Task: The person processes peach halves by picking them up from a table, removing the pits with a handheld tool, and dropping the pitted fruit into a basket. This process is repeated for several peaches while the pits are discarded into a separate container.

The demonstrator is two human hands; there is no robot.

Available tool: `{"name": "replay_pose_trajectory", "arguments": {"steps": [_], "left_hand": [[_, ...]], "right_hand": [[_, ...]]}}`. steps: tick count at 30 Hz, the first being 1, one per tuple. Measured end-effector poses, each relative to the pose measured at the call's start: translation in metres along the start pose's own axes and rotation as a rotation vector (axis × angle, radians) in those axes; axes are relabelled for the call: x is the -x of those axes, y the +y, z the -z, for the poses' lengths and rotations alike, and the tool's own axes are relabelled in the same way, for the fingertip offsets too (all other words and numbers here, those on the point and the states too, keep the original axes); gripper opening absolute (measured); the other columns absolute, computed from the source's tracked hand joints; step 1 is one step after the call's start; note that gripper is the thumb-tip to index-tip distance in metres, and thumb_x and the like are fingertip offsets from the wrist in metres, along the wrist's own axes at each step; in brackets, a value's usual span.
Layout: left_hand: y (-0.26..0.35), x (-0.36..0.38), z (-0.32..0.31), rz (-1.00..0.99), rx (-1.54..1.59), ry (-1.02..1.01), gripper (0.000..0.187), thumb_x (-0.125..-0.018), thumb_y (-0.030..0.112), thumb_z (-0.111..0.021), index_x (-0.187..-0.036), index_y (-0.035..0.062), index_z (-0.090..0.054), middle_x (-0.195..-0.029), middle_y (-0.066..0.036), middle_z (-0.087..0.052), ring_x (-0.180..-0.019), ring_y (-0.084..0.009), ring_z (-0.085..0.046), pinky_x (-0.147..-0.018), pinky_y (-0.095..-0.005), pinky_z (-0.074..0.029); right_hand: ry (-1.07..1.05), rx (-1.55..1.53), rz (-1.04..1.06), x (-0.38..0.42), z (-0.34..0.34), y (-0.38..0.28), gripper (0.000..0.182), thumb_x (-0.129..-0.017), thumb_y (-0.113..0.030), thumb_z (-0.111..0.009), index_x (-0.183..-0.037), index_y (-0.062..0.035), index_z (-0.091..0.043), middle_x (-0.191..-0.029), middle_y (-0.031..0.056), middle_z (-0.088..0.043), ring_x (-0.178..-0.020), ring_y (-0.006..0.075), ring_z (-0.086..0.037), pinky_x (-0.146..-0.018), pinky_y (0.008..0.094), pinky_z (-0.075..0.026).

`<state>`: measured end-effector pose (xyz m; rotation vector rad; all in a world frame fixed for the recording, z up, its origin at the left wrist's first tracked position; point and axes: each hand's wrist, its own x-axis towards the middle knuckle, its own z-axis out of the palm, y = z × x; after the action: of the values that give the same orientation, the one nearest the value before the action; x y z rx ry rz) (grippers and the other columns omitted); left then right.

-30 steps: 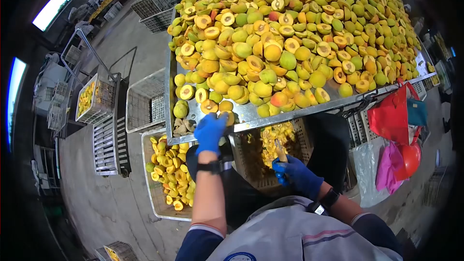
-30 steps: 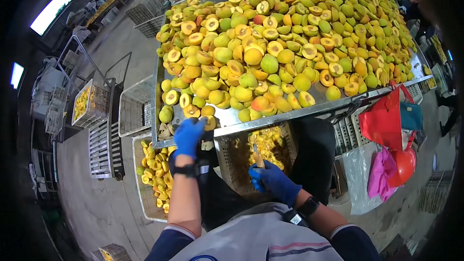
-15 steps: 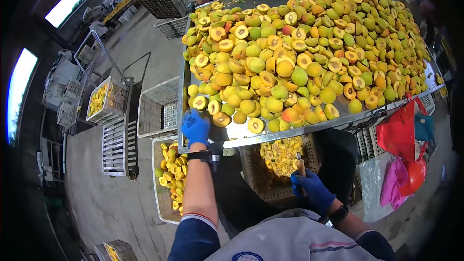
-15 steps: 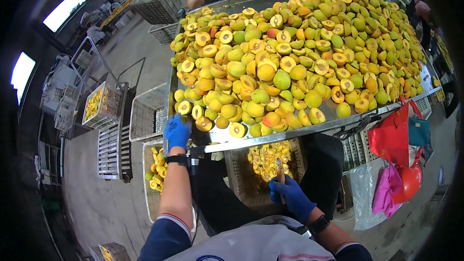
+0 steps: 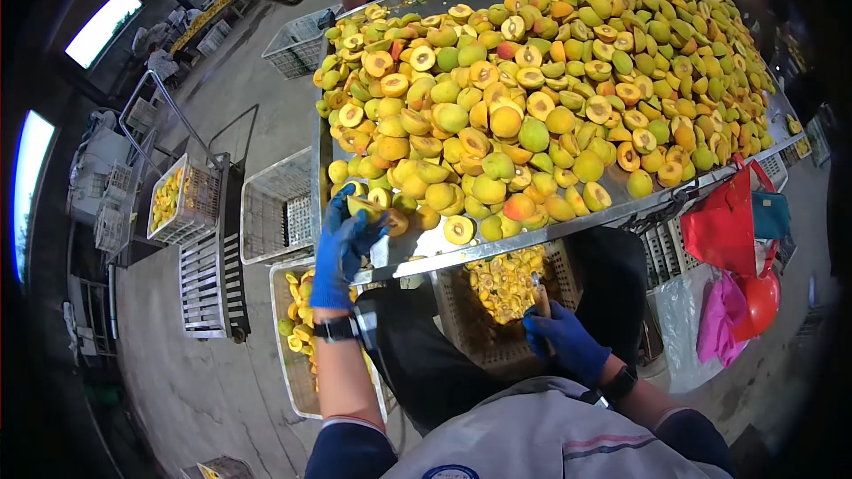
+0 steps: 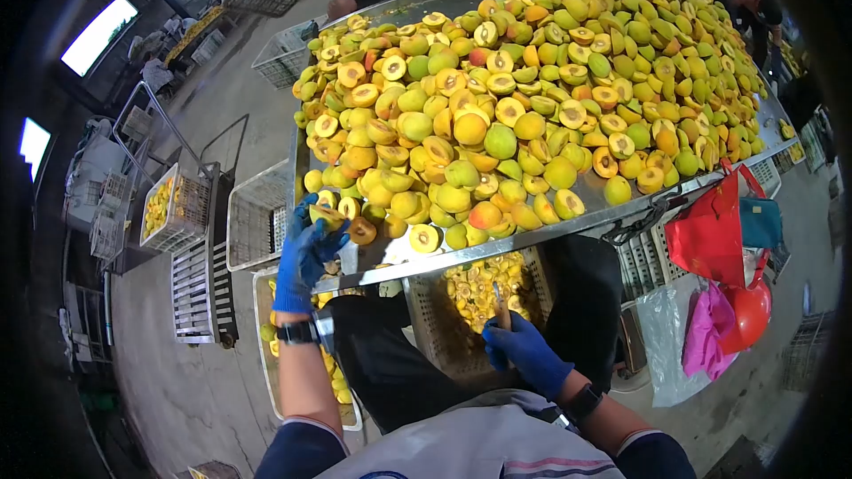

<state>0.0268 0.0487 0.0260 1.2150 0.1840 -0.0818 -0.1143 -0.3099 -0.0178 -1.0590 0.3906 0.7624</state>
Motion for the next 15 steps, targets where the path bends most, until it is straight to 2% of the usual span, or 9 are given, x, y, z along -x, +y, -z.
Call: {"name": "replay_pose_trajectory", "arguments": {"steps": [1,4,5,7,8,9,11,12,15], "left_hand": [[-0.001,0.014,-0.016,-0.026,0.144,-0.082,0.062,-0.085,0.011,-0.064,-0.141,0.0155,-0.037,-0.128,-0.01,-0.051,-0.111,-0.0297,-0.059,-0.089,-0.0399,-0.054],[-0.011,0.058,-0.07,-0.059,0.384,-0.106,0.059,-0.088,0.013,-0.063,-0.141,0.0162,-0.036,-0.134,-0.01,-0.046,-0.12,-0.0326,-0.053,-0.097,-0.0436,-0.049],[-0.026,0.061,-0.075,-0.007,0.491,-0.009,0.048,-0.093,0.023,-0.06,-0.136,0.0127,-0.043,-0.13,-0.01,-0.05,-0.118,-0.0325,-0.054,-0.097,-0.0458,-0.05],[-0.057,0.064,-0.08,0.081,0.801,-0.127,0.039,-0.096,0.033,-0.056,-0.125,0.0078,-0.052,-0.121,-0.01,-0.057,-0.114,-0.0314,-0.057,-0.095,-0.048,-0.05],[-0.069,0.066,-0.088,0.141,0.831,-0.147,0.036,-0.096,0.036,-0.054,-0.112,0.0049,-0.059,-0.111,-0.01,-0.064,-0.11,-0.03,-0.06,-0.094,-0.05,-0.051],[-0.091,0.068,-0.085,0.2,0.736,-0.074,0.033,-0.097,0.035,-0.054,-0.106,0.0047,-0.062,-0.107,-0.01,-0.065,-0.107,-0.0295,-0.061,-0.093,-0.0502,-0.051],[-0.107,0.079,-0.102,0.313,0.865,0.038,0.028,-0.097,0.029,-0.054,-0.108,0.0035,-0.062,-0.106,-0.012,-0.065,-0.108,-0.0292,-0.061,-0.093,-0.0491,-0.051],[-0.109,0.081,-0.112,0.364,0.832,0.107,0.029,-0.094,0.02,-0.057,-0.117,0.0009,-0.058,-0.108,-0.013,-0.065,-0.108,-0.0293,-0.061,-0.093,-0.049,-0.05],[-0.108,0.095,-0.134,0.353,0.842,-0.011,0.031,-0.095,0.018,-0.051,-0.118,-0.0006,-0.059,-0.103,-0.013,-0.068,-0.107,-0.0306,-0.062,-0.094,-0.0452,-0.05]], "right_hand": [[0.005,-0.009,0.006,-0.002,-0.004,-0.001,0.016,-0.09,-0.02,-0.062,-0.095,-0.0078,-0.052,-0.069,0.0025,-0.054,-0.053,0.0116,-0.051,-0.048,0.0266,-0.043],[-0.013,0.005,0.015,0.002,-0.02,-0.012,0.019,-0.09,-0.018,-0.063,-0.101,-0.0078,-0.051,-0.071,0.0017,-0.053,-0.054,0.0107,-0.051,-0.049,0.026,-0.042],[-0.043,0.013,0.028,0.003,-0.024,-0.015,0.02,-0.09,-0.018,-0.063,-0.103,-0.0079,-0.051,-0.072,0.0015,-0.054,-0.055,0.0103,-0.051,-0.049,0.0257,-0.043],[-0.012,0.034,0.038,0.005,-0.032,-0.013,0.023,-0.09,-0.017,-0.063,-0.106,-0.0079,-0.05,-0.073,0.001,-0.053,-0.056,0.0097,-0.051,-0.05,0.0252,-0.043],[-0.044,-0.009,0.07,0.007,-0.035,-0.012,0.023,-0.09,-0.016,-0.063,-0.107,-0.0081,-0.05,-0.073,0.0008,-0.053,-0.056,0.0093,-0.051,-0.05,0.0252,-0.044],[-0.077,-0.052,0.103,0.009,-0.039,-0.011,0.023,-0.09,-0.016,-0.063,-0.108,-0.0082,-0.05,-0.073,0.0007,-0.053,-0.057,0.0088,-0.051,-0.051,0.0252,-0.044],[-0.014,0.063,0.127,0.008,-0.046,-0.006,0.022,-0.089,-0.014,-0.063,-0.107,-0.0082,-0.05,-0.074,0.0009,-0.053,-0.057,0.0081,-0.051,-0.05,0.0247,-0.044],[0.027,0.094,0.135,0.007,-0.051,-0.005,0.022,-0.088,-0.014,-0.063,-0.106,-0.0081,-0.05,-0.074,0.0007,-0.053,-0.057,0.008,-0.051,-0.05,0.0246,-0.044],[0.113,0.17,0.222,0.004,-0.053,-0.007,0.022,-0.087,-0.015,-0.063,-0.105,-0.0074,-0.051,-0.073,0.0018,-0.055,-0.056,0.0085,-0.053,-0.05,0.0255,-0.045]]}}
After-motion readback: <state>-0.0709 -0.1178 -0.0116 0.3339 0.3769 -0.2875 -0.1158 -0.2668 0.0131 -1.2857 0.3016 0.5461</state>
